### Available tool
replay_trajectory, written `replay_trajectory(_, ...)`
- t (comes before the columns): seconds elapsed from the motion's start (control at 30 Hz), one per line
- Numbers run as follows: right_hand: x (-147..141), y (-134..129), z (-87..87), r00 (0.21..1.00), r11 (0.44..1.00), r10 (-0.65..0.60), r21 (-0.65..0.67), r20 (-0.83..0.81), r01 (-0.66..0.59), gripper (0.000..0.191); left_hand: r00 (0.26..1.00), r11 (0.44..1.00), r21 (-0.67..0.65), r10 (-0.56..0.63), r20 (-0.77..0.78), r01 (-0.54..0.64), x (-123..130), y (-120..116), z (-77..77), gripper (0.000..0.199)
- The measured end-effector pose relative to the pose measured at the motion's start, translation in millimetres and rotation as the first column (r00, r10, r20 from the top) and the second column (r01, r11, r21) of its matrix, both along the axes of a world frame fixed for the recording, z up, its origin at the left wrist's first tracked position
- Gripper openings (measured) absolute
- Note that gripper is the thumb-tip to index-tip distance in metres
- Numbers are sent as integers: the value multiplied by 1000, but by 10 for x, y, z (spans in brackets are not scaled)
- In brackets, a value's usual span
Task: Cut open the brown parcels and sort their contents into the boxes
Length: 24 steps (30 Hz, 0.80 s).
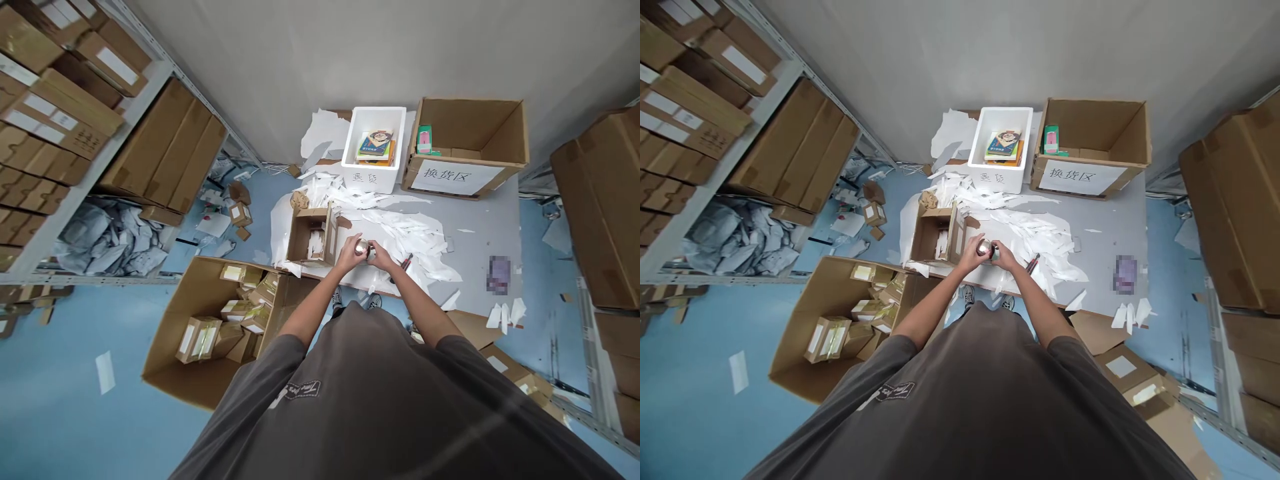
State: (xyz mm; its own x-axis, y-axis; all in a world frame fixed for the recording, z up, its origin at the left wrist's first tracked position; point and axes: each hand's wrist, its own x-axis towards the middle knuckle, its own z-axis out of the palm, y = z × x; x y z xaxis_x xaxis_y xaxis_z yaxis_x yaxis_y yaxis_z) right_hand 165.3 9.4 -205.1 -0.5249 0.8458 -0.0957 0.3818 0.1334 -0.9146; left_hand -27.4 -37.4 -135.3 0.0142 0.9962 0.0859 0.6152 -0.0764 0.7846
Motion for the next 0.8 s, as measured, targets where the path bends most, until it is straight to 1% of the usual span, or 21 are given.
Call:
replay_trajectory(0.1, -14, -64, 11, 1000, 1000, -21, 1, 6, 21, 67, 991, 992, -42, 115, -68, -118, 123, -97, -115, 68)
replay_trajectory(0.2, -56, -119, 30, 999, 999, -40, 25, -5, 41, 65, 986, 983, -98, 146, -82, -154, 191, -188, -167, 66)
replay_trajectory(0.27, -77, -138, 38, 999, 998, -47, 36, -18, 48, 62, 989, 983, -115, 136, -56, -142, 173, -258, -184, 67)
replay_trajectory(0.33, -81, -140, 33, 999, 998, -47, 31, -20, 47, 62, 988, 984, -92, 153, -10, -154, 102, -327, -205, 67)
replay_trajectory(0.37, -78, -138, 26, 999, 999, -46, 24, -17, 46, 63, 981, 978, -83, 192, 23, -189, 52, -353, -221, 66)
replay_trajectory(0.4, -71, -134, 15, 999, 999, -45, 13, -14, 46, 65, 965, 964, -101, 255, 64, -248, -2, -369, -242, 65)
replay_trajectory(0.43, -63, -131, 3, 999, 999, -44, -1, -9, 44, 67, 936, 936, -164, 332, 117, -311, -55, -371, -266, 63)
replay_trajectory(0.47, -55, -129, -9, 999, 999, -44, -16, -6, 44, 69, 899, 897, -266, 405, 169, -354, -102, -361, -294, 63)
replay_trajectory(0.5, -49, -131, -19, 999, 998, -47, -29, -4, 47, 70, 861, 850, -380, 463, 210, -365, -142, -338, -324, 64)
replay_trajectory(0.53, -46, -135, -25, 999, 998, -50, -40, -4, 49, 71, 834, 808, -481, 496, 243, -341, -170, -307, -353, 64)
replay_trajectory(0.57, -46, -142, -27, 999, 998, -49, -47, -5, 49, 71, 822, 782, -552, 499, 275, -290, -187, -270, -382, 65)
replay_trajectory(0.6, -50, -151, -25, 999, 998, -46, -49, -6, 45, 72, 825, 780, -581, 475, 308, -232, -195, -232, -408, 66)
replay_trajectory(0.63, -56, -161, -20, 999, 998, -42, -48, -7, 42, 72, 836, 798, -575, 432, 339, -180, -194, -196, -429, 68)
replay_trajectory(0.7, -69, -184, -8, 999, 998, -41, -46, -5, 40, 73, 863, 852, -515, 329, 383, -97, -183, -144, -460, 75)
replay_trajectory(0.8, -69, -220, -22, 998, 996, -64, -67, 15, 65, 82, 889, 905, -425, 204, 409, -13, -192, -130, -498, 84)
